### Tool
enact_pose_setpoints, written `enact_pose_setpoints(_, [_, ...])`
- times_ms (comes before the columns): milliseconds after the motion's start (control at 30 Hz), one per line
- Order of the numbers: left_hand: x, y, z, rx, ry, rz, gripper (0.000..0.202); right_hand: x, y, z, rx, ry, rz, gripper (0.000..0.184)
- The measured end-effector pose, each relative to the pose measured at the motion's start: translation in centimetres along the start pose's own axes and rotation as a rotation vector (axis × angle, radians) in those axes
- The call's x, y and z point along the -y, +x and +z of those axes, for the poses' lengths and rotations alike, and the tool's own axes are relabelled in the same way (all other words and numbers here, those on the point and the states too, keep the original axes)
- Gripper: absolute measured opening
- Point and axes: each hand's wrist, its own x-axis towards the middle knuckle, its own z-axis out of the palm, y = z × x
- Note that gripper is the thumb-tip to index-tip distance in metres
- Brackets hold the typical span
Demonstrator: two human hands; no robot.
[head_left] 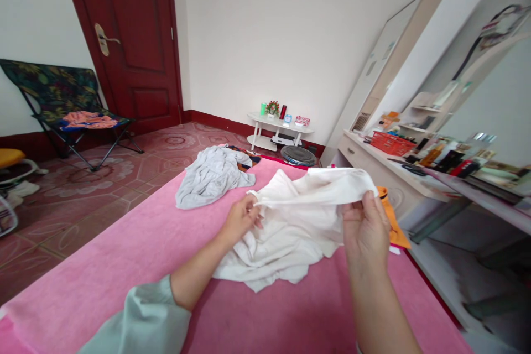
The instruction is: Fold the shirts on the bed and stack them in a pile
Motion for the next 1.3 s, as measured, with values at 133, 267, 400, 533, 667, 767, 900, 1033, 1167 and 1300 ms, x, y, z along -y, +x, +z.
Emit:
enact_pose_setpoints(133, [-3.4,1.7,-4.1,-0.258,-0.471,0.030,0.024,-0.6,0.6,-1.4,-0.001,-0.070,-0.032,0.023])
enact_pose_setpoints(267, [-6.8,1.6,-5.9,-0.352,-0.537,0.181,0.022,-0.9,0.4,-1.8,0.042,-0.265,-0.011,0.034])
enact_pose_setpoints(400, [-9.4,-0.5,-3.5,-0.181,-0.394,0.229,0.022,-1.7,-1.6,-0.5,0.460,-0.586,0.142,0.076])
enact_pose_setpoints(533, [-11.4,-2.8,-0.7,0.187,-0.196,0.291,0.022,-2.2,-3.0,0.5,0.891,-0.695,0.204,0.055])
enact_pose_setpoints(667, [-10.1,-2.2,-0.7,0.110,-0.120,0.332,0.022,0.0,-1.2,-0.5,0.747,-0.750,0.141,0.017])
enact_pose_setpoints(767, [-6.0,-0.4,-1.6,-0.058,0.174,0.247,0.027,3.1,0.1,-1.1,0.609,-0.803,0.114,0.018])
enact_pose_setpoints(900, [-1.0,0.5,-2.2,0.005,0.670,-0.020,0.056,5.7,0.1,-0.5,0.237,-0.708,-0.227,0.024])
enact_pose_setpoints(1033, [0.1,-0.2,-1.8,0.149,0.853,-0.162,0.042,4.9,1.5,-1.4,-0.265,-0.498,-0.565,0.035])
enact_pose_setpoints(1167, [-0.2,-0.1,-1.3,0.281,0.570,-0.015,0.020,2.8,3.8,-4.3,-0.229,-0.609,-0.362,0.044])
enact_pose_setpoints(1300, [-1.5,0.7,-1.6,-0.071,0.307,0.093,0.024,1.3,4.5,-5.7,-0.170,-1.014,-0.392,0.074])
